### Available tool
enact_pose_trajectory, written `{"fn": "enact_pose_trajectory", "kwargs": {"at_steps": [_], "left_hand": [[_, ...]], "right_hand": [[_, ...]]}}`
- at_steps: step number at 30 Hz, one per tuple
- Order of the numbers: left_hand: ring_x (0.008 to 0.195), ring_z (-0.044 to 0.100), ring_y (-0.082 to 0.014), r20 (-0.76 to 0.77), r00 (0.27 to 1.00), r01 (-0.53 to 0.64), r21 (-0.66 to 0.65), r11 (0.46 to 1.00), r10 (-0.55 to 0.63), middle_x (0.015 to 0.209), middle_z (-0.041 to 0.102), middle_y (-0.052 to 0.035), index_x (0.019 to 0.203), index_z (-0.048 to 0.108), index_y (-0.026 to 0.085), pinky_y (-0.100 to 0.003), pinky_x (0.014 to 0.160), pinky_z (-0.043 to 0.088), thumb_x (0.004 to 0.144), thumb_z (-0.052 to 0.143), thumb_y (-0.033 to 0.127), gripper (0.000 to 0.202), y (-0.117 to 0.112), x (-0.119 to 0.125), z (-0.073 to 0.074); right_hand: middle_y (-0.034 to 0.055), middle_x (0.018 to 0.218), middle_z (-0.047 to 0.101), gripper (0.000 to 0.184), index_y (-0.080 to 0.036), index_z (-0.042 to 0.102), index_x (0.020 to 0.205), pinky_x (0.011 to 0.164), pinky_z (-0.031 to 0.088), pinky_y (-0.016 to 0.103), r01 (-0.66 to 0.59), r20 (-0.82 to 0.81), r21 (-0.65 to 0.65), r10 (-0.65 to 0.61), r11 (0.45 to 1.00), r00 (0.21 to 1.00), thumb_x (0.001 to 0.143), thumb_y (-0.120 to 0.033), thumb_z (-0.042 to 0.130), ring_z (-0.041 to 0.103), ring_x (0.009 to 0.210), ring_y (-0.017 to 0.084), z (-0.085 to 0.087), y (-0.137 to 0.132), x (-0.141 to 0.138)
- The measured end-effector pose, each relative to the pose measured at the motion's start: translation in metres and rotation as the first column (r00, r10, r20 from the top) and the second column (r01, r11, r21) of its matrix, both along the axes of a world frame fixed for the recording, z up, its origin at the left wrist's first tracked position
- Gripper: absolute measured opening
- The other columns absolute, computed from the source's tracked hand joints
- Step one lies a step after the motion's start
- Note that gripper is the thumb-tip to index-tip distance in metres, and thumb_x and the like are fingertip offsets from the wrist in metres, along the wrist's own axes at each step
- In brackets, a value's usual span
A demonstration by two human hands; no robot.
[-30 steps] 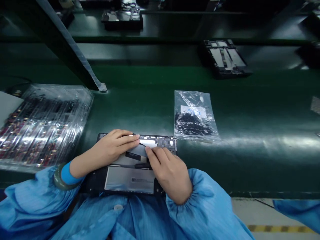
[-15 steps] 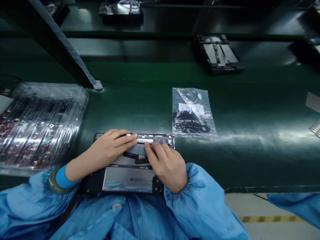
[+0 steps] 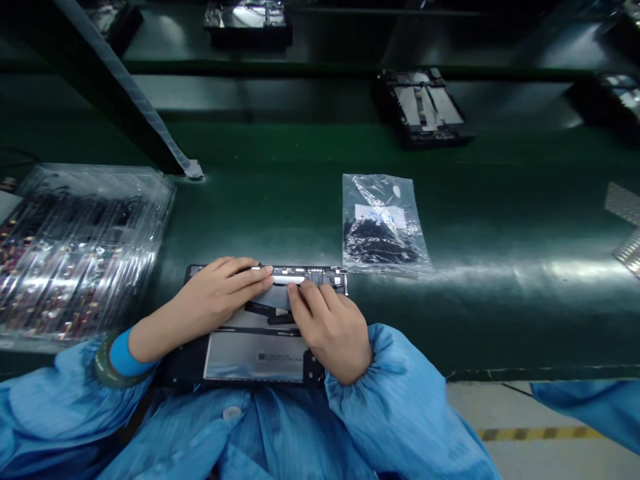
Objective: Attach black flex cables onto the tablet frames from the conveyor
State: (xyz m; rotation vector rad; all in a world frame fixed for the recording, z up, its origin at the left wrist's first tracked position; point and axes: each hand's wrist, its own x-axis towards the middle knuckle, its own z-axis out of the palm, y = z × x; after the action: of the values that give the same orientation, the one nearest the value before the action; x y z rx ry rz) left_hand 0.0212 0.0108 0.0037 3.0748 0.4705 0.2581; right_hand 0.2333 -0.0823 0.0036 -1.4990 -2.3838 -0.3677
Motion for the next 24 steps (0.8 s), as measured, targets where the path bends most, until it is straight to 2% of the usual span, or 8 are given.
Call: {"fn": "enact_pose_trajectory", "kwargs": {"at_steps": [5, 9, 11, 13, 16, 19, 21, 24], "left_hand": [[0.114, 0.049, -0.0274, -0.012, 1.0, -0.024, -0.088, 0.996, 0.023, 0.129, 0.057, -0.0116, 0.125, 0.054, 0.012, -0.042, 0.086, 0.046, 0.094, 0.043, 0.012, 0.033, 0.001, 0.0, 0.002], [0.115, 0.049, -0.0243, 0.037, 0.999, -0.007, -0.251, 0.968, 0.017, 0.129, 0.057, -0.0092, 0.121, 0.056, 0.017, -0.041, 0.09, 0.045, 0.094, 0.04, 0.01, 0.032, 0.007, -0.002, 0.003], [0.109, 0.052, -0.0206, 0.08, 0.994, -0.036, -0.351, 0.936, 0.068, 0.122, 0.059, -0.0089, 0.12, 0.056, 0.018, -0.037, 0.089, 0.047, 0.095, 0.04, 0.013, 0.03, 0.012, -0.001, 0.002], [0.101, 0.055, -0.0192, 0.081, 0.981, -0.13, -0.39, 0.912, 0.175, 0.113, 0.059, -0.0105, 0.122, 0.054, 0.015, -0.034, 0.084, 0.049, 0.097, 0.043, 0.023, 0.029, 0.015, 0.003, 0.0], [0.091, 0.056, -0.022, -0.018, 0.973, -0.226, -0.301, 0.927, 0.231, 0.098, 0.06, -0.0112, 0.109, 0.059, 0.01, -0.036, 0.079, 0.05, 0.097, 0.04, 0.036, 0.035, 0.018, 0.01, -0.004], [0.085, 0.057, -0.0221, -0.088, 0.957, -0.289, -0.21, 0.934, 0.276, 0.088, 0.06, -0.009, 0.092, 0.063, 0.011, -0.035, 0.073, 0.049, 0.098, 0.034, 0.036, 0.039, 0.017, 0.013, -0.004], [0.083, 0.058, -0.0208, -0.063, 0.936, -0.351, -0.188, 0.917, 0.345, 0.089, 0.061, -0.0077, 0.1, 0.061, 0.012, -0.033, 0.07, 0.049, 0.098, 0.037, 0.036, 0.034, 0.016, 0.012, -0.002], [0.088, 0.059, -0.0186, -0.031, 0.956, -0.293, -0.179, 0.939, 0.292, 0.105, 0.059, -0.0086, 0.127, 0.049, 0.018, -0.03, 0.072, 0.048, 0.098, 0.038, 0.023, 0.032, 0.015, 0.007, -0.001]], "right_hand": [[0.0158, 0.119, 0.063, 0.031, -0.011, 0.064, 0.115, 0.06, 0.045, 0.036, 0.021, 0.034, -0.014, -0.021, 1.0, 0.999, 0.088, -0.007, 0.047, 0.057, 0.079, 0.025, -0.004, -0.012, 0.014], [0.0165, 0.122, 0.058, 0.035, -0.015, 0.061, 0.118, 0.075, 0.05, 0.036, 0.259, -0.251, -0.08, -0.271, 0.962, 0.929, 0.088, -0.009, 0.045, 0.06, 0.088, 0.023, -0.01, -0.034, 0.033], [0.0134, 0.11, 0.064, 0.029, -0.016, 0.062, 0.115, 0.08, 0.051, 0.035, 0.399, -0.403, -0.203, -0.448, 0.894, 0.798, 0.091, -0.019, 0.046, 0.062, 0.093, 0.023, -0.013, -0.044, 0.038], [0.0086, 0.093, 0.069, 0.027, -0.018, 0.066, 0.104, 0.074, 0.053, 0.033, 0.444, -0.451, -0.399, -0.594, 0.802, 0.666, 0.091, -0.034, 0.048, 0.066, 0.086, 0.023, -0.014, -0.052, 0.039], [0.0049, 0.079, 0.071, 0.04, -0.02, 0.068, 0.091, 0.063, 0.054, 0.031, 0.37, -0.412, -0.676, -0.743, 0.638, 0.528, 0.087, -0.053, 0.046, 0.068, 0.071, 0.023, -0.015, -0.058, 0.038], [0.0044, 0.078, 0.072, 0.047, -0.02, 0.069, 0.089, 0.062, 0.055, 0.029, 0.269, -0.419, -0.782, -0.795, 0.561, 0.439, 0.085, -0.06, 0.044, 0.068, 0.073, 0.023, -0.013, -0.061, 0.04], [0.0042, 0.079, 0.071, 0.046, -0.021, 0.069, 0.089, 0.063, 0.055, 0.028, 0.26, -0.461, -0.764, -0.782, 0.59, 0.418, 0.087, -0.059, 0.044, 0.068, 0.075, 0.022, -0.01, -0.06, 0.042], [0.0055, 0.09, 0.069, 0.033, -0.021, 0.068, 0.096, 0.071, 0.054, 0.03, 0.376, -0.57, -0.539, -0.656, 0.753, 0.496, 0.088, -0.048, 0.05, 0.066, 0.083, 0.022, -0.005, -0.053, 0.041]]}}
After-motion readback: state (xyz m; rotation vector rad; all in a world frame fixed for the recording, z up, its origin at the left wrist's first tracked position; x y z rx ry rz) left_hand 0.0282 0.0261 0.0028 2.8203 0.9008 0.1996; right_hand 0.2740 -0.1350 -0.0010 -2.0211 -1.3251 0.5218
